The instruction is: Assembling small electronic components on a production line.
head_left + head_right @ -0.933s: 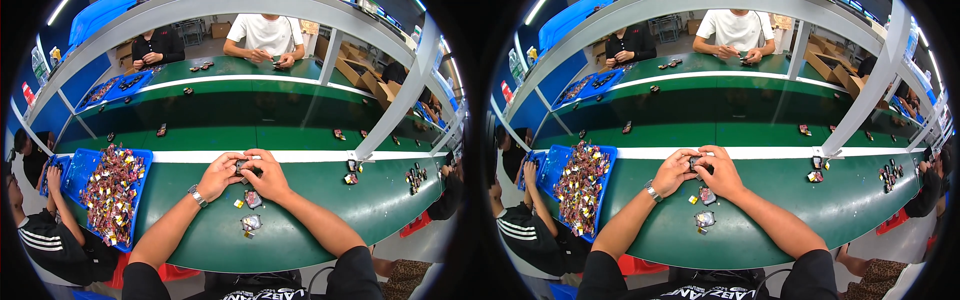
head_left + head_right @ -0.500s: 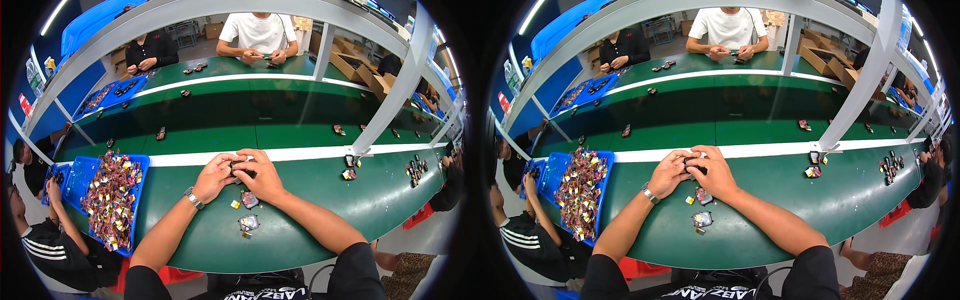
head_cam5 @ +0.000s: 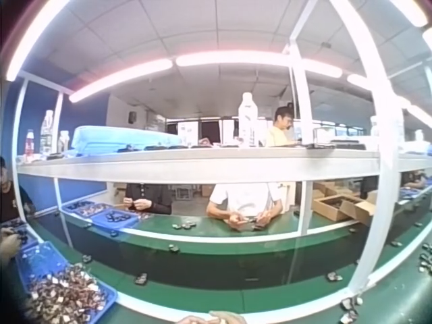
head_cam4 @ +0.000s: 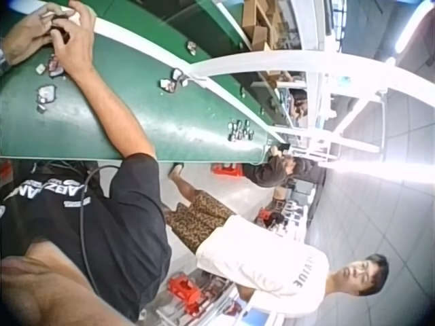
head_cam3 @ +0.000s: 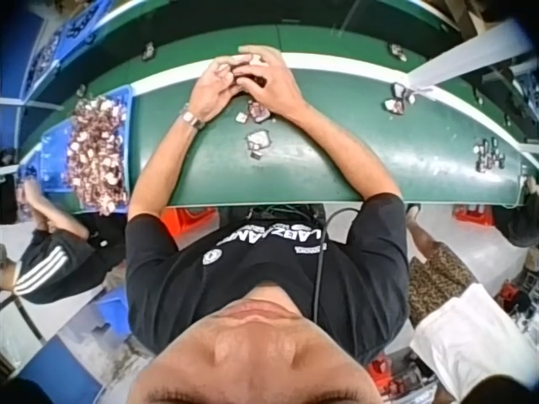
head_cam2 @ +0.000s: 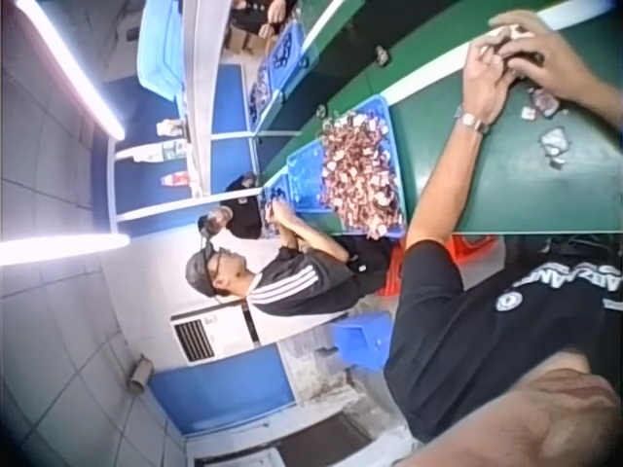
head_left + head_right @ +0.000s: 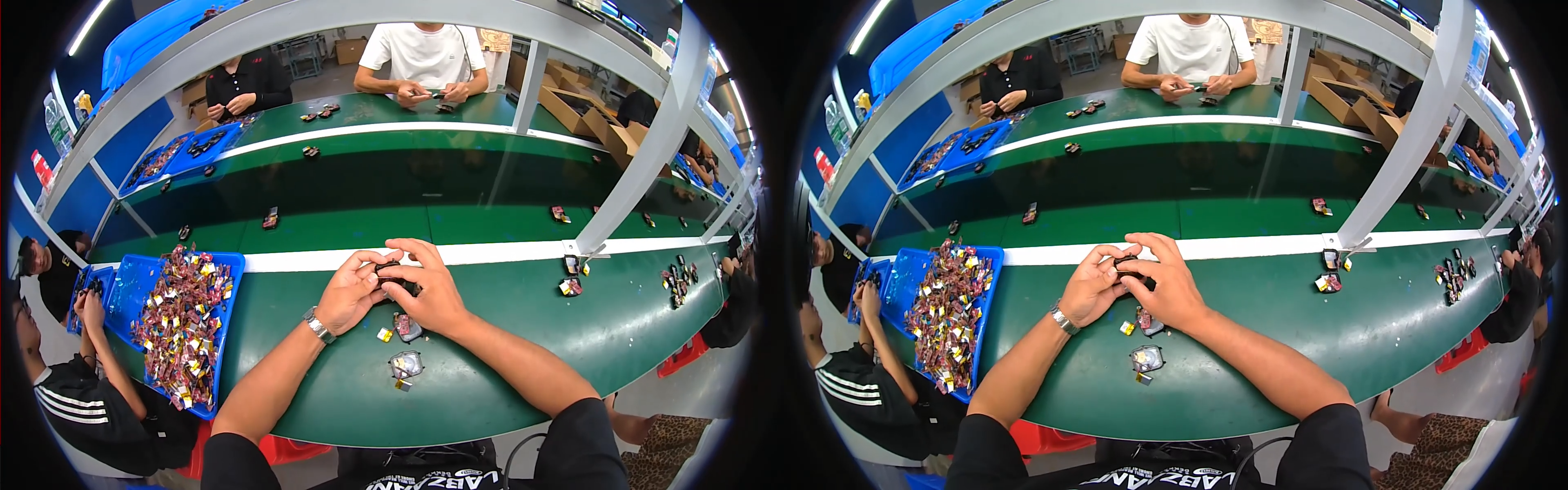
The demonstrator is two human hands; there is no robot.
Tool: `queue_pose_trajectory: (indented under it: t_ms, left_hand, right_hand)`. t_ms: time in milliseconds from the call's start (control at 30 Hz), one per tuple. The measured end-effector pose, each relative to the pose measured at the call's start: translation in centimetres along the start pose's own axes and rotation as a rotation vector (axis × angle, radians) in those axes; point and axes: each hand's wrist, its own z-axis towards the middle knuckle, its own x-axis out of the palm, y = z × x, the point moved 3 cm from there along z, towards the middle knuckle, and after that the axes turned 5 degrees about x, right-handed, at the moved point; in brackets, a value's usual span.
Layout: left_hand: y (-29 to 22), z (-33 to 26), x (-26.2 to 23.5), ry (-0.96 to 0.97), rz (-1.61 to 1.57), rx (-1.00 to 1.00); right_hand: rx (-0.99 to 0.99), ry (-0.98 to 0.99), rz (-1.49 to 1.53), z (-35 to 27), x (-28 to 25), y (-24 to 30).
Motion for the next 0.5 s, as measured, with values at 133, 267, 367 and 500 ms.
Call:
queue_pose_trajectory:
  t_ms: [133,267,367,500]
  left_hand:
    - [0.18,0.08,-0.23,0.028,-0.044,0.014]
    - [0.21,0.12,0.04,0.043,-0.054,0.007]
    - [0.27,0.04,-0.13,0.023,-0.030,0.006]
    - [0.25,-0.06,0.41,0.007,-0.005,0.016]
  right_hand:
    - [-0.023,-0.044,-0.036,-0.13,0.11,-0.03]
    - [-0.007,-0.046,0.019,-0.23,0.09,-0.36]
    - [0.029,-0.028,0.029,-0.19,0.22,-0.52]
    - [0.055,0.005,0.081,-0.11,0.29,-0.56]
